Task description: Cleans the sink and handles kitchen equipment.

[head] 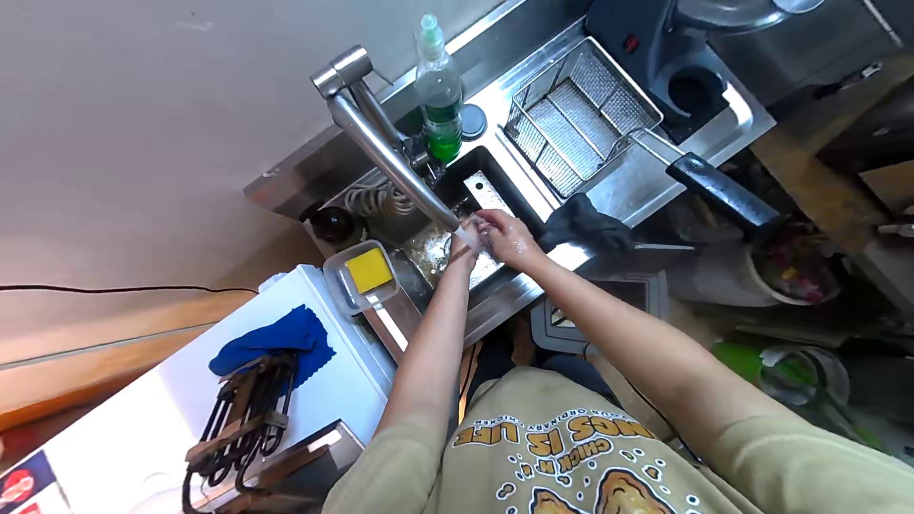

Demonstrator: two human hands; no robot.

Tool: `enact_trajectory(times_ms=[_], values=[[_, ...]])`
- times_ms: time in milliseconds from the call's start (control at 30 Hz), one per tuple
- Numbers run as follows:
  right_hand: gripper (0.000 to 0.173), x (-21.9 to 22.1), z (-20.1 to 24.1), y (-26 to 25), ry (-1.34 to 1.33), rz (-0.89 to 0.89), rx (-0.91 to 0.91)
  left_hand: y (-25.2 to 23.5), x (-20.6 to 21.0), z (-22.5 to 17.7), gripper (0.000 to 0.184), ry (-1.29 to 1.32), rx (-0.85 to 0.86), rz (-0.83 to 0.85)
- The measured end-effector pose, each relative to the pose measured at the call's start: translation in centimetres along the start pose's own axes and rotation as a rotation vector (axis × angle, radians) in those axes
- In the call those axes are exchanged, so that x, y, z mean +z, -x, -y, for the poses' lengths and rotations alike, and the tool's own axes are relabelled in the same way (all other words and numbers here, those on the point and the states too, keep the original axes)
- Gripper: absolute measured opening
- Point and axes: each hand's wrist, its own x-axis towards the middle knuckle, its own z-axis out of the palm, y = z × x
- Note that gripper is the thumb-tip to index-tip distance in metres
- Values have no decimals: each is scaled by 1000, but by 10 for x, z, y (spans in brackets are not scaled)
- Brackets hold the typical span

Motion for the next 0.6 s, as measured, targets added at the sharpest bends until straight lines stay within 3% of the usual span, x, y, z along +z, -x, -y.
enact_trajectory(times_ms=[100,267,367,533,600], values=[[37,-8,-17,2,-84,-98,105,-8,8,-18,35,286,-50,42],[35,15,-35,-1,-181,114,214,-13,6,-31,21,530,20,-85],[30,29,-30,-5,-186,192,197,-21,4,-44,27,427,50,-144],[30,41,-28,-15,-68,240,214,-58,-13,-71,68,252,-38,-186],[30,42,-26,-17,-40,260,223,-76,-16,-73,68,184,4,-222]])
